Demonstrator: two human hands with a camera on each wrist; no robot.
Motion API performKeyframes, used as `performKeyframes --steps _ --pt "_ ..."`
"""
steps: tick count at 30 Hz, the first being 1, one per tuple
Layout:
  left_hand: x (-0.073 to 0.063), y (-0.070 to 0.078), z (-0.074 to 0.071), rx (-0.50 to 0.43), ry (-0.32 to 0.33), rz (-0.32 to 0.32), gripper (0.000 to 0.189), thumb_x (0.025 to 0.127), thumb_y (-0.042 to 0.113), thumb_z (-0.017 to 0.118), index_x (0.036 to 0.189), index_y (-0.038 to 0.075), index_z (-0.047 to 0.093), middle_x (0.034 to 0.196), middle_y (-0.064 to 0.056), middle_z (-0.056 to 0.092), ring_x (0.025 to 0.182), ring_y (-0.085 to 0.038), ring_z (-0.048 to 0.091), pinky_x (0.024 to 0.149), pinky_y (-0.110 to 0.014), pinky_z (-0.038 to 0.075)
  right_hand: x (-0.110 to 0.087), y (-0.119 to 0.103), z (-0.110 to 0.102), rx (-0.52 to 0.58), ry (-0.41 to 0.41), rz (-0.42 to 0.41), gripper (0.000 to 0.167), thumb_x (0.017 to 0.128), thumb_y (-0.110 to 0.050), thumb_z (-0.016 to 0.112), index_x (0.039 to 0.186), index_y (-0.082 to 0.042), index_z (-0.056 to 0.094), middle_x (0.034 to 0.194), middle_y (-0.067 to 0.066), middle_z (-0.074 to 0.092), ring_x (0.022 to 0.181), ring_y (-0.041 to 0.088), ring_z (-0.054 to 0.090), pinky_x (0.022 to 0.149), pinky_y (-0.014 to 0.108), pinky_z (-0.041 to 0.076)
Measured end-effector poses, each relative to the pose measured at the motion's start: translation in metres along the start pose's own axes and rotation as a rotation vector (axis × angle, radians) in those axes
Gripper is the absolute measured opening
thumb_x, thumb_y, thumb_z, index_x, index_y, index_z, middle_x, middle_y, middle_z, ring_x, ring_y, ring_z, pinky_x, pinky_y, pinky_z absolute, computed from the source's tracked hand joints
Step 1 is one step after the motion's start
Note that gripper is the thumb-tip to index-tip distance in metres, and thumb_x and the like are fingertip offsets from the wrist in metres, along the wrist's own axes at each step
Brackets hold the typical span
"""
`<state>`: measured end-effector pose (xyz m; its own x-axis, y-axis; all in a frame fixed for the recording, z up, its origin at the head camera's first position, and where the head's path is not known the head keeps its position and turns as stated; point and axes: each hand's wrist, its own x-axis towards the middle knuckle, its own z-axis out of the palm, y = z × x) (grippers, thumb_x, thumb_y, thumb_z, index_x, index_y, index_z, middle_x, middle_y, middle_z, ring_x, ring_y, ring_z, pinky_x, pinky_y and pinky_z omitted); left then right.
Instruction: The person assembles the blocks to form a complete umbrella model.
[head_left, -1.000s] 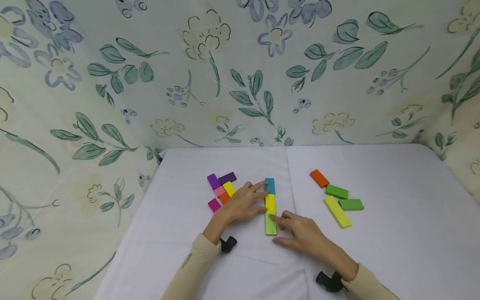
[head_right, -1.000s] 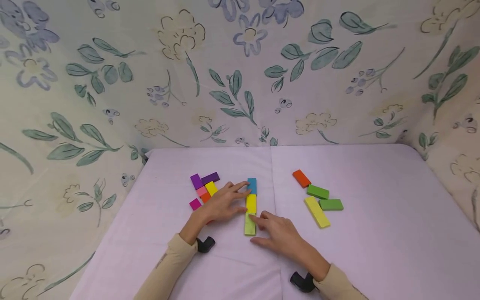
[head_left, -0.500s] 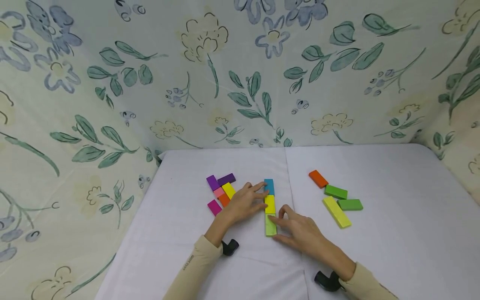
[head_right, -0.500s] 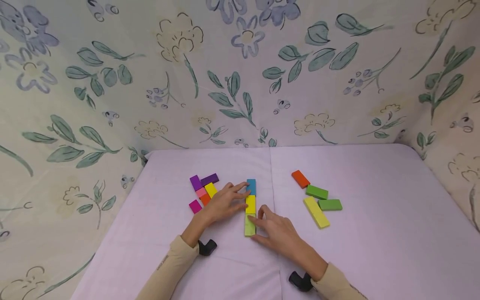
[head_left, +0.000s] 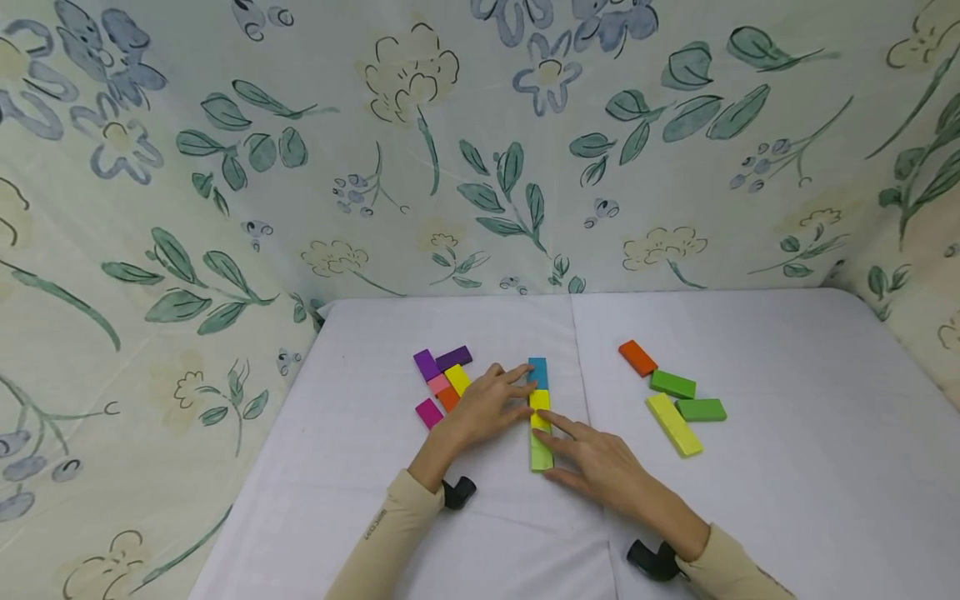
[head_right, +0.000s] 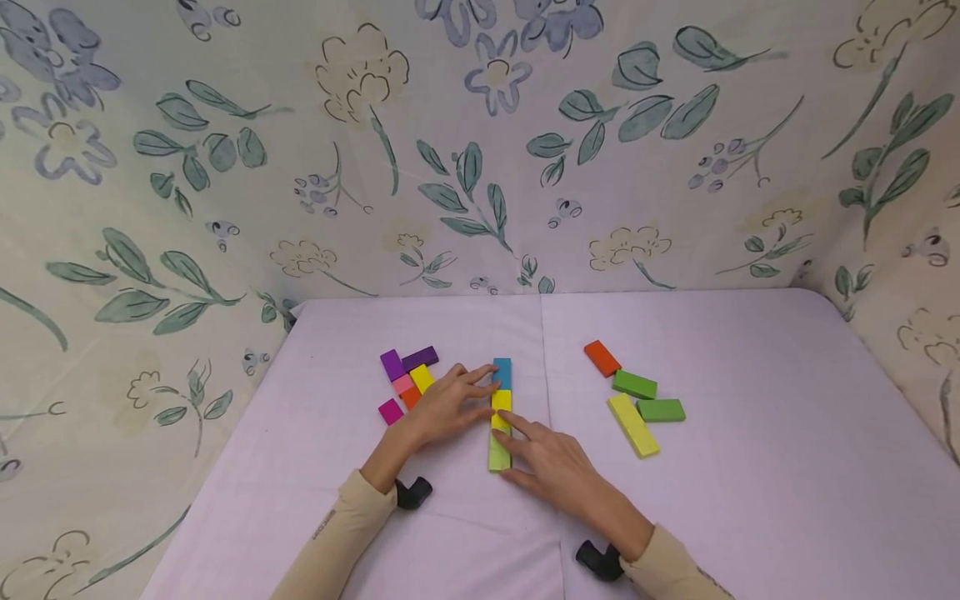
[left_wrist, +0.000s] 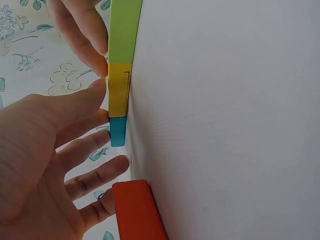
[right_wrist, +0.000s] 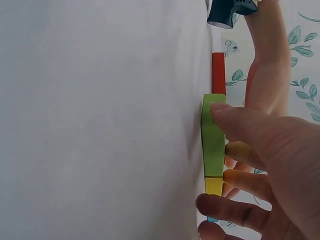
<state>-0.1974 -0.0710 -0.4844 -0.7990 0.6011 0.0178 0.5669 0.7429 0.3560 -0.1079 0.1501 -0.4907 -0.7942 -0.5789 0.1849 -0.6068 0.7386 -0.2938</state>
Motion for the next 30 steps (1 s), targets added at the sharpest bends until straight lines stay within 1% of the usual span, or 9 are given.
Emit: performKeyframes --steps 4,10,15,18,21,23,26,28,30 --pt "0.001 -0.001 0.0 0.006 -0.001 0.01 0.051 0.1 0.041 0.067 0.146 0.022 0.059 0.165 0.004 0.042 0.117 -0.02 0.051 0.093 -0.03 0.051 0.0 0.001 0.0 0.006 0.003 0.002 0.053 0.089 -0.036 0.081 0.136 -0.014 0.069 0.154 0.011 0.055 0.119 0.028 0.071 0.076 0.035 0.062" --pt "0.002 -0.001 -0.001 0.019 -0.005 0.022 0.05 0.099 0.042 0.069 0.144 0.022 0.061 0.164 0.004 0.043 0.111 -0.016 0.049 0.086 -0.025 0.047 0.001 0.002 0.0 0.019 0.003 0.007 0.054 0.089 -0.036 0.081 0.137 -0.014 0.069 0.153 0.012 0.056 0.117 0.028 0.071 0.076 0.036 0.062" --pt "0.002 -0.001 -0.003 -0.005 -0.04 0.029 0.059 0.096 0.045 0.072 0.148 0.021 0.058 0.165 0.004 0.041 0.115 -0.016 0.049 0.088 -0.025 0.049 -0.001 0.002 -0.008 0.08 -0.046 0.052 0.055 0.089 -0.036 0.081 0.14 -0.017 0.067 0.157 0.012 0.05 0.118 0.027 0.07 0.079 0.037 0.061" --pt "0.001 0.0 -0.003 -0.029 -0.07 0.033 0.072 0.093 0.053 0.073 0.153 0.019 0.052 0.167 0.004 0.039 0.127 -0.022 0.05 0.101 -0.033 0.052 -0.007 0.006 -0.02 0.141 -0.051 0.128 0.055 0.091 -0.034 0.08 0.142 -0.02 0.066 0.157 0.009 0.048 0.097 0.014 0.069 0.072 0.027 0.057" --pt "-0.002 0.001 -0.003 -0.032 -0.098 0.03 0.087 0.087 0.061 0.075 0.157 0.02 0.045 0.17 0.003 0.033 0.133 -0.028 0.049 0.109 -0.043 0.05 -0.017 0.016 -0.03 0.127 0.032 0.205 0.054 0.09 -0.03 0.081 0.141 -0.02 0.066 0.145 0.006 0.055 0.076 0.001 0.055 0.06 0.018 0.045" --pt "-0.004 0.002 -0.002 -0.018 -0.108 0.028 0.095 0.083 0.065 0.077 0.159 0.021 0.041 0.171 0.003 0.03 0.133 -0.027 0.049 0.11 -0.042 0.049 -0.028 0.027 -0.036 0.078 0.115 0.251 0.053 0.089 -0.027 0.082 0.139 -0.018 0.067 0.133 0.008 0.059 0.069 0.0 0.049 0.054 0.016 0.039" --pt "-0.006 0.004 -0.002 0.0 -0.112 0.032 0.1 0.08 0.066 0.079 0.16 0.021 0.04 0.172 0.002 0.028 0.126 -0.023 0.048 0.104 -0.037 0.05 -0.046 0.046 -0.046 0.016 0.206 0.361 0.051 0.089 -0.023 0.082 0.137 -0.011 0.068 0.121 0.015 0.06 0.066 0.006 0.046 0.05 0.02 0.034" --pt "-0.006 0.005 -0.002 0.01 -0.113 0.032 0.1 0.08 0.066 0.079 0.16 0.021 0.04 0.172 0.002 0.027 0.127 -0.023 0.047 0.104 -0.037 0.049 -0.059 0.058 -0.051 -0.003 0.231 0.46 0.05 0.089 -0.022 0.081 0.135 -0.006 0.068 0.117 0.021 0.06 0.065 0.011 0.047 0.048 0.022 0.033" --pt "-0.006 0.006 -0.003 0.011 -0.119 0.028 0.099 0.08 0.065 0.079 0.16 0.021 0.04 0.173 0.001 0.026 0.132 -0.026 0.047 0.11 -0.041 0.048 -0.07 0.069 -0.056 -0.006 0.228 0.551 0.049 0.091 -0.024 0.079 0.133 -0.002 0.068 0.114 0.027 0.058 0.065 0.015 0.049 0.048 0.026 0.033"
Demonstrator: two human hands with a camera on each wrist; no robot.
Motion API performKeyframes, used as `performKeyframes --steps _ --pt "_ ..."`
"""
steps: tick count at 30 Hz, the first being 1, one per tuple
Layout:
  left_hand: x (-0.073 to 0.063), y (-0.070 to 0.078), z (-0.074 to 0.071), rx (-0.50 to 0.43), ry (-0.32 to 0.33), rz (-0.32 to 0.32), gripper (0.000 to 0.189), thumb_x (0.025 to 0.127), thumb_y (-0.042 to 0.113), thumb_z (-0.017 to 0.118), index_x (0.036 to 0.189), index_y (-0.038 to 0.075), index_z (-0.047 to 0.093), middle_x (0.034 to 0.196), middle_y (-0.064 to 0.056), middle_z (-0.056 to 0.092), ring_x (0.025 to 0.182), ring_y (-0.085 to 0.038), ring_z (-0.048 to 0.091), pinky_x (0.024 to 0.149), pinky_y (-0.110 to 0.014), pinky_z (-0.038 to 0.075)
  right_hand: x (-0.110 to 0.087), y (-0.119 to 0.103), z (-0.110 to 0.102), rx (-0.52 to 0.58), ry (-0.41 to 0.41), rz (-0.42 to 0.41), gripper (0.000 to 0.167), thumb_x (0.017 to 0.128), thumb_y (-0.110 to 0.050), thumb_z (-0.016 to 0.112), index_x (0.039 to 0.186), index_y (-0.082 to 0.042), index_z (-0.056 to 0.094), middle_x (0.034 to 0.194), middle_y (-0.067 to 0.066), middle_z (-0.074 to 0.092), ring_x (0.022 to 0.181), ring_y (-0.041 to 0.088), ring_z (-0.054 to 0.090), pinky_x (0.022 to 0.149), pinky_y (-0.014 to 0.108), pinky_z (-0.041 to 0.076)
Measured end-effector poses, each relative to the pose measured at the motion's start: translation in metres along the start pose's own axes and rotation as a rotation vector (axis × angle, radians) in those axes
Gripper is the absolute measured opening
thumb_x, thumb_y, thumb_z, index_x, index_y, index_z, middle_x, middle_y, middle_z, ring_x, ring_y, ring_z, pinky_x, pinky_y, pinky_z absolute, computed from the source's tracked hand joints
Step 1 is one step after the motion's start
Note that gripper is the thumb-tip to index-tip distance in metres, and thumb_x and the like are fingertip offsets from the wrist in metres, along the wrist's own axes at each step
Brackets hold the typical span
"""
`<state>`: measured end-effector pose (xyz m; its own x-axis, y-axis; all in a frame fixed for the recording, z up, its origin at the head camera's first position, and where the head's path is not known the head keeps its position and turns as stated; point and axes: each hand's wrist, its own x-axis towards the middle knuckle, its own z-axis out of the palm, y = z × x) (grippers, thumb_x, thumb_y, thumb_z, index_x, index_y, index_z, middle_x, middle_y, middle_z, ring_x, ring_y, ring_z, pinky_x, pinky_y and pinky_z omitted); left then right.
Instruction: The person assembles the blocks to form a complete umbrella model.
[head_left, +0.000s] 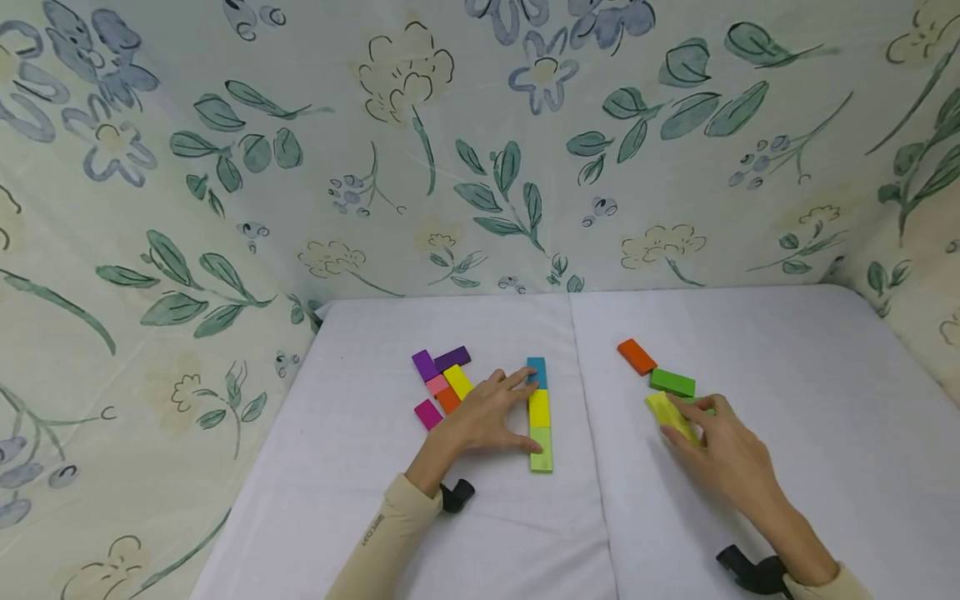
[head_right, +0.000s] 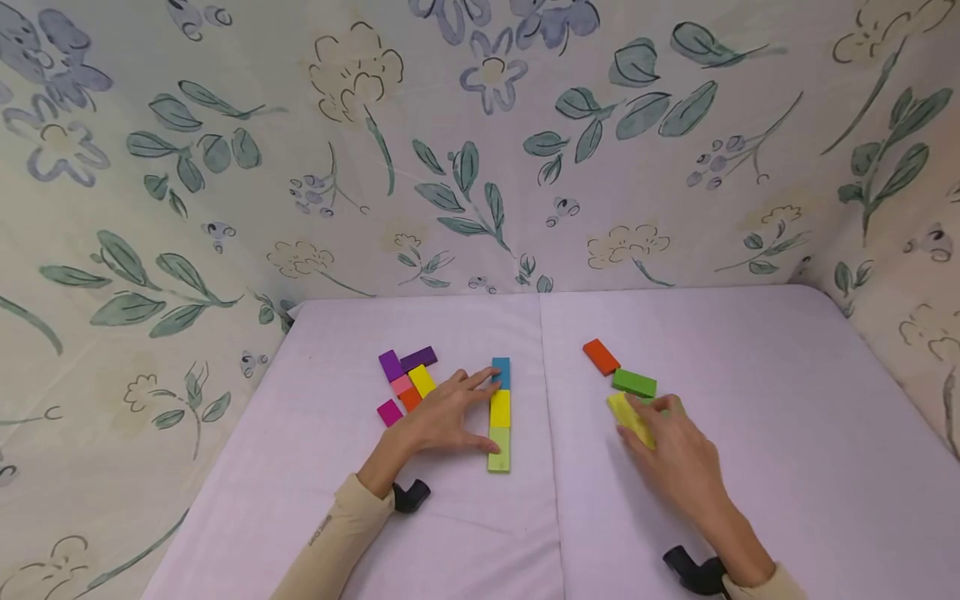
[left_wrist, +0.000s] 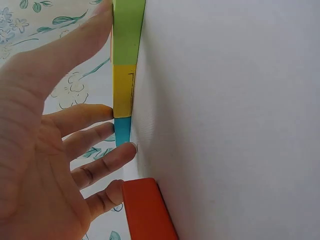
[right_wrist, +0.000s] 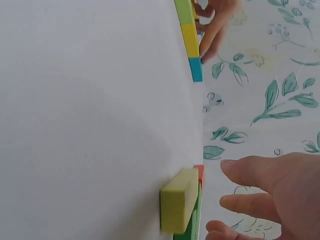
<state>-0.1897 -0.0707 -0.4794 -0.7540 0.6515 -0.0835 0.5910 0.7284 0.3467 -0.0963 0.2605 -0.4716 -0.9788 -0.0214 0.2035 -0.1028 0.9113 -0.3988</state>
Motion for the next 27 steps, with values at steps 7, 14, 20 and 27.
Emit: performKeyframes --steps 7,14,20,27 --pt "0.0 -0.001 -0.001 -0.001 -0.013 -0.021 0.099 0.08 0.065 0.079 0.16 0.021 0.04 0.173 0.0 0.024 0.148 -0.035 0.04 0.12 -0.053 0.039 -0.004 0.021 -0.001 -0.037 -0.068 0.055 0.055 0.09 -0.027 0.08 0.135 0.001 0.065 0.097 0.02 0.062 0.066 0.018 0.048 0.05 0.029 0.036" --pt "0.001 0.0 -0.002 0.0 -0.007 -0.01 0.098 0.08 0.065 0.079 0.159 0.021 0.041 0.173 -0.001 0.024 0.143 -0.031 0.043 0.118 -0.049 0.043 0.0 0.021 0.009 -0.014 -0.01 -0.013 0.059 0.083 -0.017 0.085 0.132 0.008 0.065 0.092 0.015 0.061 0.067 0.017 0.046 0.052 0.024 0.031" --pt "0.001 0.001 -0.001 -0.007 -0.013 -0.019 0.098 0.08 0.065 0.08 0.159 0.022 0.041 0.173 0.0 0.024 0.146 -0.034 0.041 0.119 -0.051 0.041 0.004 0.024 0.014 0.005 0.03 -0.043 0.052 0.08 -0.012 0.086 0.125 0.007 0.07 0.1 0.022 0.065 0.065 0.016 0.045 0.05 0.023 0.031" --pt "0.0 0.001 -0.001 0.0 -0.013 -0.024 0.098 0.08 0.066 0.079 0.159 0.023 0.041 0.173 0.001 0.024 0.148 -0.035 0.04 0.12 -0.052 0.04 0.007 0.029 0.019 0.06 0.062 -0.065 0.045 0.082 -0.011 0.085 0.123 0.002 0.073 0.1 0.019 0.063 0.065 0.01 0.045 0.05 0.021 0.033"
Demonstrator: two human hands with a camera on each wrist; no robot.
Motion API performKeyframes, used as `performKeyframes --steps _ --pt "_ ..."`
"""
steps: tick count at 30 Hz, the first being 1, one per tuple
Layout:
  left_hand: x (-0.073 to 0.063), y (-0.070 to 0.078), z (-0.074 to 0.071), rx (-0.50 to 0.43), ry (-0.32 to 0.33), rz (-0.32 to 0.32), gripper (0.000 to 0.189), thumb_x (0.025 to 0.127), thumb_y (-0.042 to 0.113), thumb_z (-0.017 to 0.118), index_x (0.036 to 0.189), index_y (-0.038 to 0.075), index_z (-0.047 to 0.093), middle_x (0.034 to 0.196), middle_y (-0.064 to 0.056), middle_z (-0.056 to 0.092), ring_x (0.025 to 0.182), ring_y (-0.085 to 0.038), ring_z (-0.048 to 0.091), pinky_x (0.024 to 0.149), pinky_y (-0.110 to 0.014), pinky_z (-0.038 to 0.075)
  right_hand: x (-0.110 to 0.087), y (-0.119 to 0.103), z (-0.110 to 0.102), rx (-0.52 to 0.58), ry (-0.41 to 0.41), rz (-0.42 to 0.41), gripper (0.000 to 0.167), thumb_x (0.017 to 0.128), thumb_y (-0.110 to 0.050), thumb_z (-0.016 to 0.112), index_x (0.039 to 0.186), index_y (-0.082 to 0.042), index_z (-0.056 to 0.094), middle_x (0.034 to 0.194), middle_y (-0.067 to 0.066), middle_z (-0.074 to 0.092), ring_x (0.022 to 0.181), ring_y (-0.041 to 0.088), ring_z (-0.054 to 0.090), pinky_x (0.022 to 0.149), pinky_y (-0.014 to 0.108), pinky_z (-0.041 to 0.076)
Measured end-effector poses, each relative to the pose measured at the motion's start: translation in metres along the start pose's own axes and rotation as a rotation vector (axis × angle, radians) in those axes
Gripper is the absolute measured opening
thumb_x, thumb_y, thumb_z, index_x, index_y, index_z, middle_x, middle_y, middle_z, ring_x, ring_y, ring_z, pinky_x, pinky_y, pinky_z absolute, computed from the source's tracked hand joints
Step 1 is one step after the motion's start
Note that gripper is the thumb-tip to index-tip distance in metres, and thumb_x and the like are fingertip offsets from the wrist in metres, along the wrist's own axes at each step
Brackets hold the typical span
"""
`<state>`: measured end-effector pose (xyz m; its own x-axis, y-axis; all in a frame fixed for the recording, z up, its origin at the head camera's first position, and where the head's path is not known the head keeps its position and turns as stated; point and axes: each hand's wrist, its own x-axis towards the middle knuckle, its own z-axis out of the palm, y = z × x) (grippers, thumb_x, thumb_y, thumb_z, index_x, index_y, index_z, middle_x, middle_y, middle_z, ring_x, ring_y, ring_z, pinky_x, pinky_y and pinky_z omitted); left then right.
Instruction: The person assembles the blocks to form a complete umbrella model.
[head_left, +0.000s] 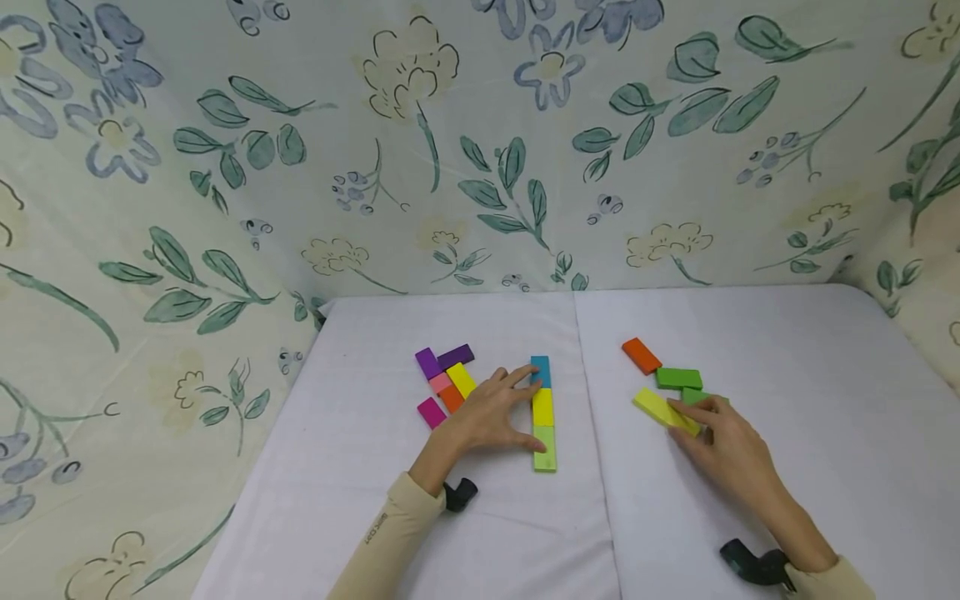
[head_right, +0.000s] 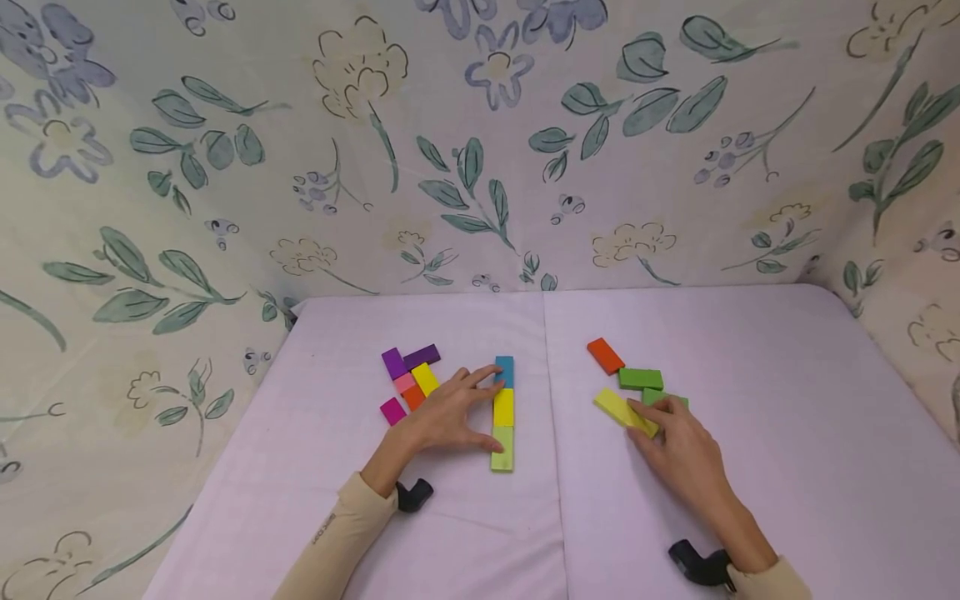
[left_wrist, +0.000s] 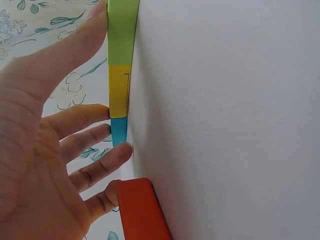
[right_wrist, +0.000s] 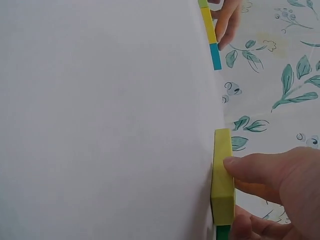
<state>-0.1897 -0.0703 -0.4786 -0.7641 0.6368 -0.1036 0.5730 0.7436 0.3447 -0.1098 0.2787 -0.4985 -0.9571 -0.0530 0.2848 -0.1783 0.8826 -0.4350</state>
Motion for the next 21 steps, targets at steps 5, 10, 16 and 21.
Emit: performKeyframes --steps 5,10,16,21 --pt "0.0 0.001 -0.001 -0.008 -0.002 -0.005 0.098 0.08 0.065 0.079 0.159 0.023 0.041 0.173 0.0 0.024 0.15 -0.039 0.038 0.12 -0.054 0.038 0.002 0.001 0.002 0.017 0.003 0.009 0.045 0.083 -0.013 0.086 0.123 0.002 0.073 0.1 0.017 0.062 0.064 0.008 0.043 0.05 0.021 0.032" --pt "0.0 0.0 -0.001 -0.008 -0.001 -0.002 0.098 0.08 0.065 0.079 0.159 0.023 0.041 0.173 0.0 0.024 0.148 -0.036 0.04 0.119 -0.051 0.041 0.007 -0.003 0.003 0.013 -0.04 0.019 0.044 0.084 -0.012 0.084 0.124 0.003 0.073 0.097 0.016 0.059 0.067 0.014 0.043 0.053 0.022 0.031" --pt "0.0 -0.001 0.0 0.004 0.001 -0.001 0.098 0.079 0.066 0.079 0.159 0.023 0.041 0.173 0.001 0.025 0.141 -0.03 0.044 0.116 -0.046 0.045 0.019 -0.011 0.008 0.08 -0.059 -0.058 0.038 0.086 -0.01 0.082 0.122 0.0 0.075 0.098 0.013 0.057 0.067 0.007 0.04 0.052 0.021 0.033" --pt "0.001 -0.001 0.001 0.01 0.006 0.002 0.099 0.078 0.068 0.079 0.159 0.024 0.041 0.173 0.0 0.025 0.135 -0.027 0.046 0.112 -0.042 0.047 0.041 -0.021 0.013 0.118 -0.082 -0.103 0.038 0.087 -0.008 0.082 0.124 -0.003 0.074 0.102 0.016 0.06 0.067 0.008 0.042 0.052 0.021 0.035"
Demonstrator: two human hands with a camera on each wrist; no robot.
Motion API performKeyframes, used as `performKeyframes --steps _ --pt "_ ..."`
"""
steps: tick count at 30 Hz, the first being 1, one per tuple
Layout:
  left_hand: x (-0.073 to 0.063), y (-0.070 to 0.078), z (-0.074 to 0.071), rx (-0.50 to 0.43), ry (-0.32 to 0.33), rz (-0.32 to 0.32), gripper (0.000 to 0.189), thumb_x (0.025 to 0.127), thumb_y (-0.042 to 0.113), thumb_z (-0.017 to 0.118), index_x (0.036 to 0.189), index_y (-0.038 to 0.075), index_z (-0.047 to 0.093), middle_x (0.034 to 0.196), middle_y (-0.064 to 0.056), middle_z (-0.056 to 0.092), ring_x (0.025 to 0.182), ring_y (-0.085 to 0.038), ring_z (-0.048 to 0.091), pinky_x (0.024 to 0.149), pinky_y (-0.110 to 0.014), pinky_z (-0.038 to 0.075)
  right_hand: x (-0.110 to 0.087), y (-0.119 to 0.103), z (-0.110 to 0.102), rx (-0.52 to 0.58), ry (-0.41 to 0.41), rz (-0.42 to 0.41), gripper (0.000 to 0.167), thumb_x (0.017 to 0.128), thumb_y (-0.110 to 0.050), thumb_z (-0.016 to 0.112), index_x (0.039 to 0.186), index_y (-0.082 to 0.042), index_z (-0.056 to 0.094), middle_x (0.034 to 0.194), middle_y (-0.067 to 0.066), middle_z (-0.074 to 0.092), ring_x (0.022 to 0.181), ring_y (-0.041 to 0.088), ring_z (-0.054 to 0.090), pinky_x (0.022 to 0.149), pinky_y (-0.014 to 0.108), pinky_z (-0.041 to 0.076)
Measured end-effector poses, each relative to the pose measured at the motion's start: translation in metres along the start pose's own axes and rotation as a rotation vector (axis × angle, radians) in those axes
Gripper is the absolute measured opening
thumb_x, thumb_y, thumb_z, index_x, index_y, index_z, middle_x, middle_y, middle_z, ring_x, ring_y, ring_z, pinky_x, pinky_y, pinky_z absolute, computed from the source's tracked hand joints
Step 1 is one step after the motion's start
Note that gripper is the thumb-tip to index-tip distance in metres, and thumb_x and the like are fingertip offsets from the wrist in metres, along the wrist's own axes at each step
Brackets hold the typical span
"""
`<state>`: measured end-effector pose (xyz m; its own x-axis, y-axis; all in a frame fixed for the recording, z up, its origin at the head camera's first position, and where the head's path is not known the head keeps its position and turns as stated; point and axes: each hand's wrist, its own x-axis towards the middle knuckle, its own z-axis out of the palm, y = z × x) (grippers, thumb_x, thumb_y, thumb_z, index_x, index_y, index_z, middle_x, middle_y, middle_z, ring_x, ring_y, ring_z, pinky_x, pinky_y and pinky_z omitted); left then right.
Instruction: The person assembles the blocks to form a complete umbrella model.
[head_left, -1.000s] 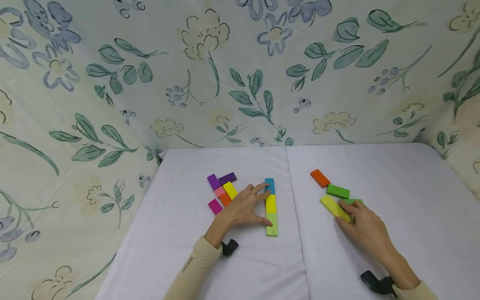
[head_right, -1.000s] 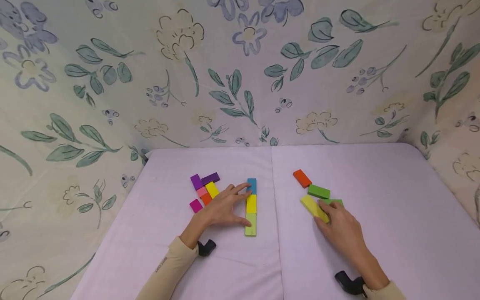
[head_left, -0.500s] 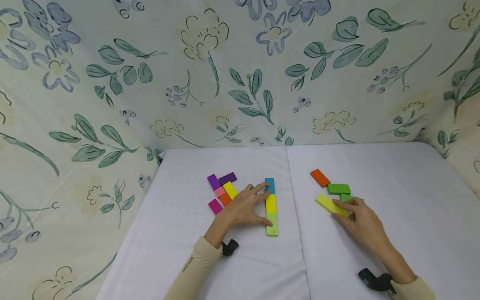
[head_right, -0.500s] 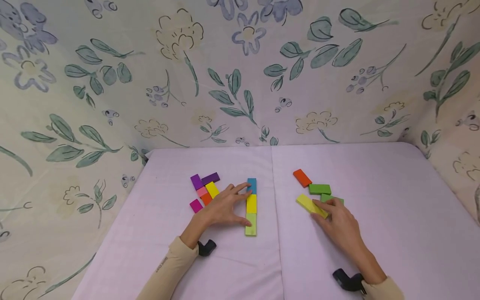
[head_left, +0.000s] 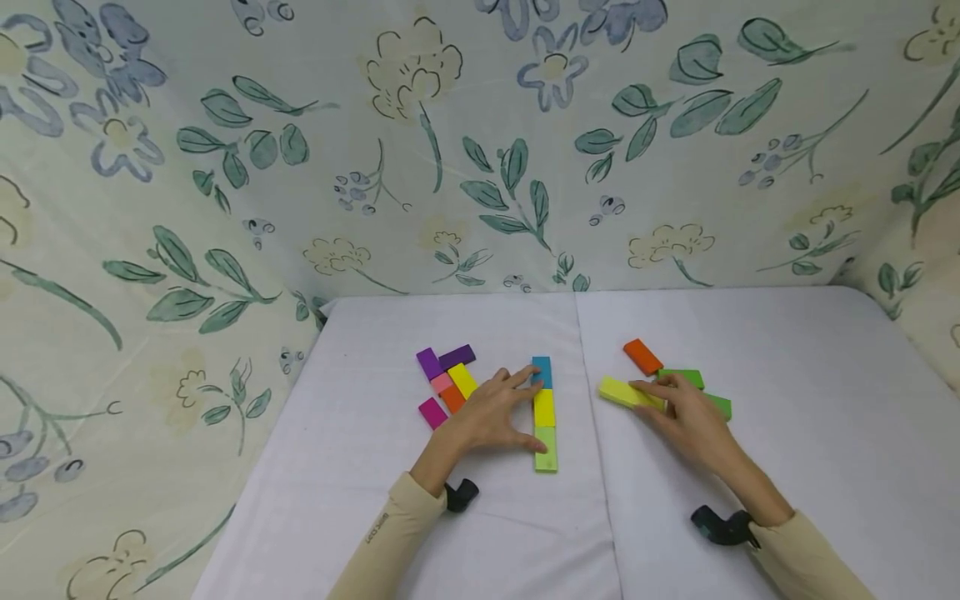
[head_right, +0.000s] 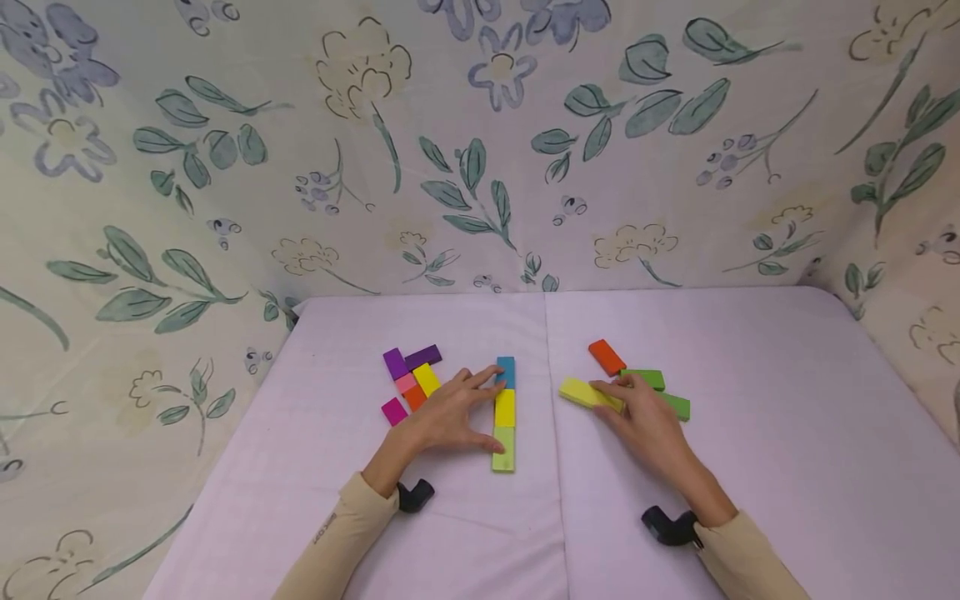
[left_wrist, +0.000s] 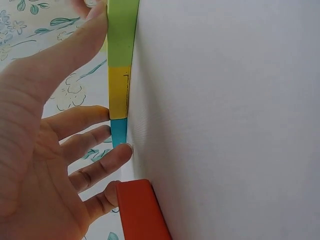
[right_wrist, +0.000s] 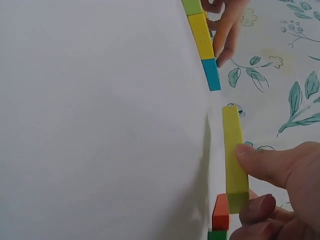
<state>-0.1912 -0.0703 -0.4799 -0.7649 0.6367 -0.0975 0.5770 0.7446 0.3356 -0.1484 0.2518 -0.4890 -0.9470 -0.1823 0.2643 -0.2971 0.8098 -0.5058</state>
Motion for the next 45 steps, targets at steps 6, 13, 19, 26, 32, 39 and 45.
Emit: performKeyframes --steps 6,13,19,26,32,39,45 --pt "0.001 -0.002 0.0 0.023 0.005 0.01 0.1 0.078 0.071 0.077 0.159 0.025 0.04 0.173 0.0 0.024 0.129 -0.022 0.047 0.107 -0.036 0.049 0.042 -0.011 0.008 0.008 -0.086 0.02 0.041 0.09 -0.01 0.079 0.13 -0.006 0.072 0.102 0.017 0.057 0.072 0.018 0.046 0.058 0.023 0.037" --pt "0.0 -0.002 -0.001 0.041 0.009 0.018 0.1 0.079 0.072 0.076 0.159 0.023 0.041 0.173 0.0 0.025 0.123 -0.02 0.047 0.101 -0.031 0.049 0.084 -0.021 0.019 0.024 -0.158 0.036 0.041 0.095 -0.011 0.075 0.136 -0.008 0.069 0.115 0.022 0.059 0.08 0.023 0.05 0.066 0.027 0.04" --pt "0.0 -0.003 0.001 0.035 0.004 0.012 0.1 0.079 0.072 0.076 0.159 0.023 0.04 0.173 0.0 0.024 0.128 -0.023 0.047 0.107 -0.037 0.049 0.106 -0.019 0.031 0.053 -0.204 -0.014 0.038 0.096 -0.012 0.073 0.134 -0.009 0.07 0.117 0.022 0.058 0.084 0.025 0.052 0.069 0.029 0.041" --pt "0.002 -0.004 0.001 0.043 -0.008 0.011 0.101 0.08 0.072 0.074 0.16 0.023 0.038 0.174 0.0 0.022 0.134 -0.028 0.046 0.111 -0.042 0.048 0.116 -0.012 0.044 0.11 -0.246 -0.063 0.036 0.097 -0.011 0.071 0.133 -0.007 0.07 0.117 0.022 0.06 0.084 0.025 0.051 0.07 0.029 0.041" --pt "0.001 -0.003 0.0 0.04 -0.014 0.007 0.101 0.08 0.072 0.075 0.16 0.023 0.038 0.174 0.0 0.022 0.138 -0.03 0.045 0.114 -0.045 0.046 0.118 -0.009 0.048 0.123 -0.263 -0.054 0.037 0.098 -0.011 0.071 0.135 -0.008 0.069 0.118 0.022 0.059 0.086 0.024 0.051 0.071 0.029 0.041" --pt "0.001 -0.002 0.0 0.054 -0.011 0.008 0.101 0.08 0.072 0.075 0.16 0.023 0.037 0.174 0.0 0.022 0.131 -0.026 0.047 0.109 -0.04 0.049 0.117 -0.01 0.047 0.129 -0.276 -0.051 0.037 0.098 -0.009 0.07 0.135 -0.007 0.069 0.117 0.022 0.058 0.085 0.024 0.05 0.071 0.029 0.04" --pt "0.001 -0.003 0.0 0.052 -0.001 0.016 0.101 0.08 0.072 0.075 0.16 0.023 0.039 0.173 -0.001 0.023 0.126 -0.023 0.047 0.105 -0.036 0.05 0.117 -0.012 0.048 0.112 -0.274 -0.049 0.037 0.098 -0.009 0.07 0.135 -0.007 0.069 0.117 0.022 0.058 0.083 0.023 0.05 0.069 0.029 0.04"
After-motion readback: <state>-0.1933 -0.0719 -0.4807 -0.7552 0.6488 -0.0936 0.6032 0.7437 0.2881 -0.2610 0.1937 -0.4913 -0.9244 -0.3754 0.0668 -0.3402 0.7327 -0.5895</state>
